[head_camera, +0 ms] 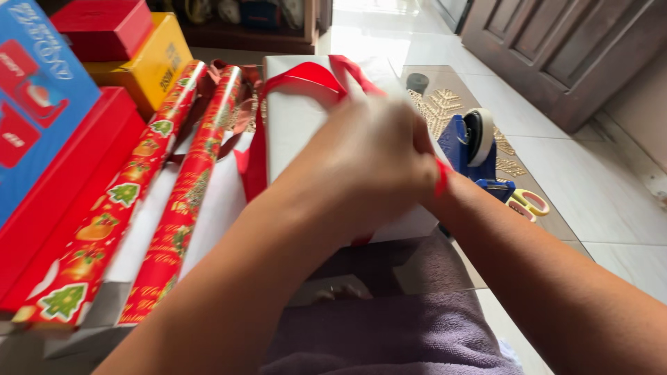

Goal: The person ties a red ribbon around a white paper-wrapped box on a glass table. They stretch out the ribbon, wrap it around the box in both directions, secure it with tape from a desk tape dispenser, and tie a bow on top.

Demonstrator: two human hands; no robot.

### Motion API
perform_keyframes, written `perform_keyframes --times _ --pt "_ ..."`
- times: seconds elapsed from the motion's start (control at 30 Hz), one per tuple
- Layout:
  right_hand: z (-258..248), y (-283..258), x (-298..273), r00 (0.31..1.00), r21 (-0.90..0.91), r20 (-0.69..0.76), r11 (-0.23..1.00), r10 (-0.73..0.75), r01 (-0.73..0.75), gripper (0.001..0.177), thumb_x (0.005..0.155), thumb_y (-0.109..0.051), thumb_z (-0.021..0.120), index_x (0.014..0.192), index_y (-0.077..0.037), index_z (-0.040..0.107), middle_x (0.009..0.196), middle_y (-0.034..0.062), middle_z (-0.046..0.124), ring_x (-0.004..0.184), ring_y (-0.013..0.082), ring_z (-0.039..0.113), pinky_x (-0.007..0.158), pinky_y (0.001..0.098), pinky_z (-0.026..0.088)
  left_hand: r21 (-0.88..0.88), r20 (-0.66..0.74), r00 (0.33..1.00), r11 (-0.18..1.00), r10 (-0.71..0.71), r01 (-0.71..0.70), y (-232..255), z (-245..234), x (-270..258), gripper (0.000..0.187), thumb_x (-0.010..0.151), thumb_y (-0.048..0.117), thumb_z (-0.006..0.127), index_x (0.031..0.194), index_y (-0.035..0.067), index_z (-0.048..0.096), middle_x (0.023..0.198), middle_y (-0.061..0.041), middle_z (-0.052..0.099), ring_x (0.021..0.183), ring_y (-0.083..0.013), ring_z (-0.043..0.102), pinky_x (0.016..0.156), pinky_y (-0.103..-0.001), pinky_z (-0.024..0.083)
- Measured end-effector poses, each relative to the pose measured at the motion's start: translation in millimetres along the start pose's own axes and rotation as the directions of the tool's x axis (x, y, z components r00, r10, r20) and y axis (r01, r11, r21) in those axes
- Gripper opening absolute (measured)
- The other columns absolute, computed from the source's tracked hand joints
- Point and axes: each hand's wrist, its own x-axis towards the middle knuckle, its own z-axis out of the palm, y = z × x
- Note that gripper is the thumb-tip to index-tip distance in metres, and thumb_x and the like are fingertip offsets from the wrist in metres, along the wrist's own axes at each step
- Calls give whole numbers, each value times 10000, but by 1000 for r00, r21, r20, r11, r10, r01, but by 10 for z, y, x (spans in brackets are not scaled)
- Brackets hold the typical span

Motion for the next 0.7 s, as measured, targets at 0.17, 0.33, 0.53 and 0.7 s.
perform_keyframes --times 0.17,0.33,0.53,0.7 --pt "-96 -51 -17 947 72 -121 954 297 -290 410 1008 -270 542 1361 -119 685 1414 77 658 1255 232 564 1063 388 438 -236 756 649 959 81 155 -59 -458 -371 265 783 225 721 932 50 853 865 -131 863 776 -212 795 658 -331 637" --pt "-53 -251 -49 992 -464 -105 886 -69 13 547 937 -335 536 1466 -193 537 1495 -2 542 1372 245 484 1157 427 287 37 636 730 954 -251 296 -280 -760 211 516 815 525 701 1056 83 810 958 -76 825 923 -171 799 720 -327 648" --pt "-24 -539 -8 977 -549 -134 808 166 -213 417 969 -347 519 1371 -302 624 1527 -73 524 1395 296 411 1169 462 222 304 -136 800 744 -584 595 -969 -311 909 687 877 638 672 1126 -1 711 1097 -231 753 995 -310 770 846 -415 625" --pt "-27 -593 -10 973 -589 -129 775 191 -230 448 976 -356 519 1413 -269 572 1488 -17 545 1362 315 436 1161 490 237 324 -296 903 856 -312 402 -1115 27 1074 314 888 258 638 1062 23 752 1092 -247 731 1040 -364 704 923 -468 550"
